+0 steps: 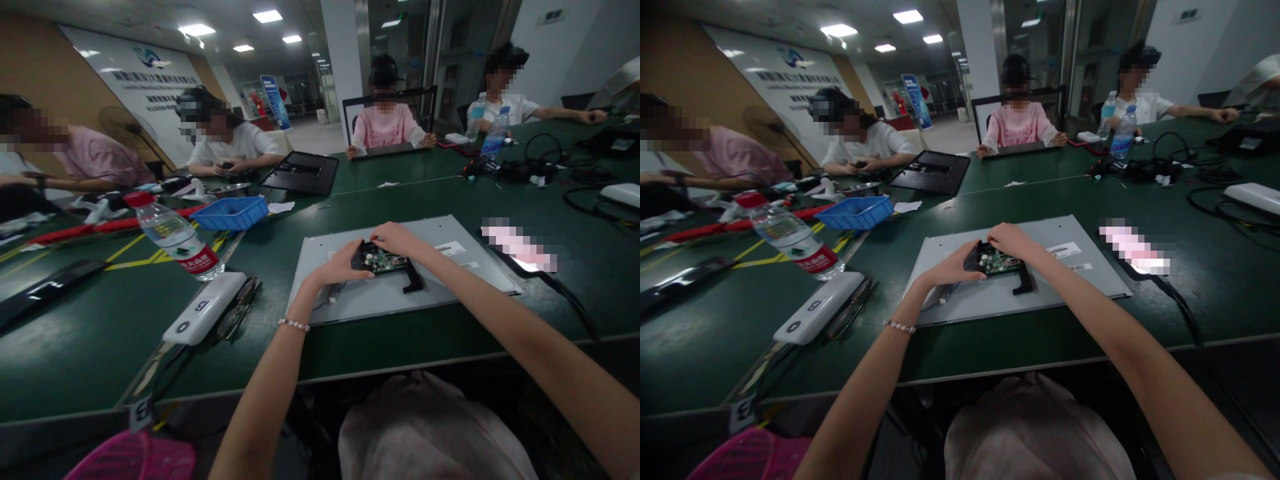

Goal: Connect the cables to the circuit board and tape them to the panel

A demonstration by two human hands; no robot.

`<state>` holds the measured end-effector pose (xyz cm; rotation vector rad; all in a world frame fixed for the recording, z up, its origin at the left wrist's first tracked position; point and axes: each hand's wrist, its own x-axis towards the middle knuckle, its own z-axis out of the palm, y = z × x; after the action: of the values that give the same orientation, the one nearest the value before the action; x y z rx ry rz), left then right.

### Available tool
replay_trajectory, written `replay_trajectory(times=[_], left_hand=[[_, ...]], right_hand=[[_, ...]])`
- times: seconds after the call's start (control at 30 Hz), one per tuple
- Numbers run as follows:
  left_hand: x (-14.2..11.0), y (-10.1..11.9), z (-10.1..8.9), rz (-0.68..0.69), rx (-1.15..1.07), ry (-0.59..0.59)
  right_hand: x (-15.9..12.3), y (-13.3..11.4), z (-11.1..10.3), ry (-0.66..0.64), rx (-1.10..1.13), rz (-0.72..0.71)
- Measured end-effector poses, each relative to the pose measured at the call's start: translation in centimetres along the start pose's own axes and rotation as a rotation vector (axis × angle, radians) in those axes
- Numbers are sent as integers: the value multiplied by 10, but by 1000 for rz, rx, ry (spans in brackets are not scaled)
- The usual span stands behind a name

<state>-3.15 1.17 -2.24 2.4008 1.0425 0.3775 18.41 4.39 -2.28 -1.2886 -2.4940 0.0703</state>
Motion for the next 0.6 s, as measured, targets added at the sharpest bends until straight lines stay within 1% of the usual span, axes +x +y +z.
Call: replay_trajectory(times=[0.13,0.27,0.43,0.6], left_hand=[[2,-2,1,31,-3,12],[2,-4,1,15,2,5],[1,-4,2,-3,6,1],[2,-4,1,51,-5,2]], right_hand=[[-1,-9,0,-12,-22,54],[-2,-7,1,-17,19,34],[-1,-1,6,17,88,8],[3,3,11,85,109,18]])
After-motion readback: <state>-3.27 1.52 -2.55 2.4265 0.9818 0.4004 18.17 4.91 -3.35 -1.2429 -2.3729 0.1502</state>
